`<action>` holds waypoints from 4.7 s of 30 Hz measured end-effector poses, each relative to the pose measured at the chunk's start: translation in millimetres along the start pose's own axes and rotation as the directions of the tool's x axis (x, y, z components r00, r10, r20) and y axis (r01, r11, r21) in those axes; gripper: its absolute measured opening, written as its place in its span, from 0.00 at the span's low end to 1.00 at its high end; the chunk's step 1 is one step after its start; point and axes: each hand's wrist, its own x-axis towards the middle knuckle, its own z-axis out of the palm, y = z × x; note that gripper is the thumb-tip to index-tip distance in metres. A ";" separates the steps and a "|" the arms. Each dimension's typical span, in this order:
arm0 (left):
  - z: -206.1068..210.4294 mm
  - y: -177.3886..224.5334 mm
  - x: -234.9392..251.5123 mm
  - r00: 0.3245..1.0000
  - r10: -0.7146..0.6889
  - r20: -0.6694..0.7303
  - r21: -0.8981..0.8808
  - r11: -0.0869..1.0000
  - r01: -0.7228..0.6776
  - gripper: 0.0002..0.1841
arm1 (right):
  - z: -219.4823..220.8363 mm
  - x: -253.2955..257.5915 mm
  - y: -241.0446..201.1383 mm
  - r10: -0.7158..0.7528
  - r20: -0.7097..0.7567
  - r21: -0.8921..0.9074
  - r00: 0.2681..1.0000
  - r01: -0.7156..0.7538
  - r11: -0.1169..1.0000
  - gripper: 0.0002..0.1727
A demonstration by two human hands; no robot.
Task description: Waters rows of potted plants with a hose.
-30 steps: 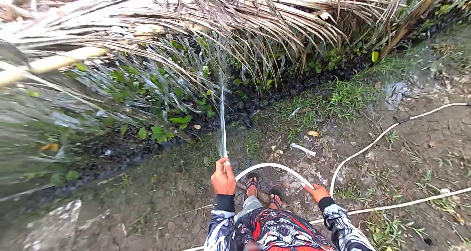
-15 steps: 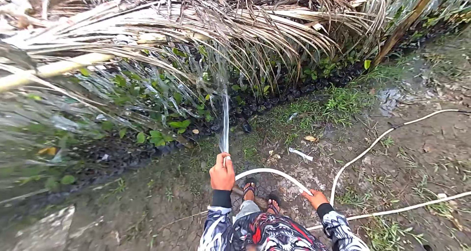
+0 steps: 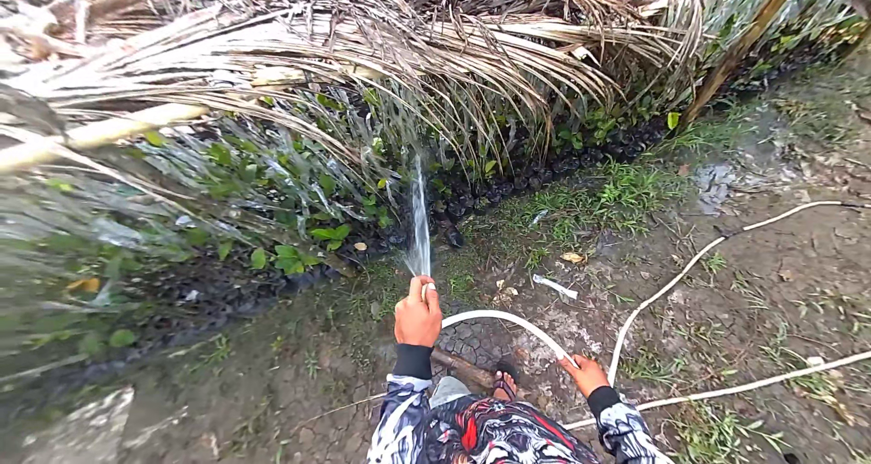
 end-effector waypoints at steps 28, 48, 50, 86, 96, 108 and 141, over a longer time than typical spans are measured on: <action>-91.3 -97.7 38.9 0.999 -0.033 -0.030 -0.027 0.999 0.032 0.19 | 80.1 -37.1 -68.2 0.004 0.099 -0.065 0.995 0.002 0.998 0.31; -134.1 -116.2 56.6 0.990 -0.070 -0.123 -0.062 0.996 0.062 0.17 | 103.3 -53.0 -103.3 -0.039 0.018 -0.055 0.999 0.040 0.998 0.29; -130.3 -118.5 54.2 0.993 -0.089 -0.077 -0.041 0.995 0.086 0.18 | 101.1 -54.3 -107.3 -0.019 0.005 -0.090 1.000 0.019 0.996 0.29; -159.1 -106.3 54.7 0.981 -0.063 -0.183 -0.012 0.998 0.062 0.16 | 69.6 -49.0 -141.6 -0.150 0.117 -0.240 0.982 0.174 0.955 0.23; -149.2 -101.0 44.1 0.972 -0.076 -0.223 -0.035 0.997 0.070 0.17 | 43.5 -49.1 -140.8 -0.182 0.132 -0.252 0.974 0.211 0.945 0.22; -150.3 -83.4 11.0 0.959 -0.099 -0.266 0.001 0.995 0.103 0.19 | 28.1 -52.0 -130.7 -0.221 0.221 -0.288 0.950 0.280 0.916 0.22; -294.6 -282.6 63.4 0.985 0.043 -0.170 -0.041 0.998 -0.051 0.19 | 234.1 -113.4 -243.9 -0.171 0.166 -0.322 0.971 0.217 0.921 0.21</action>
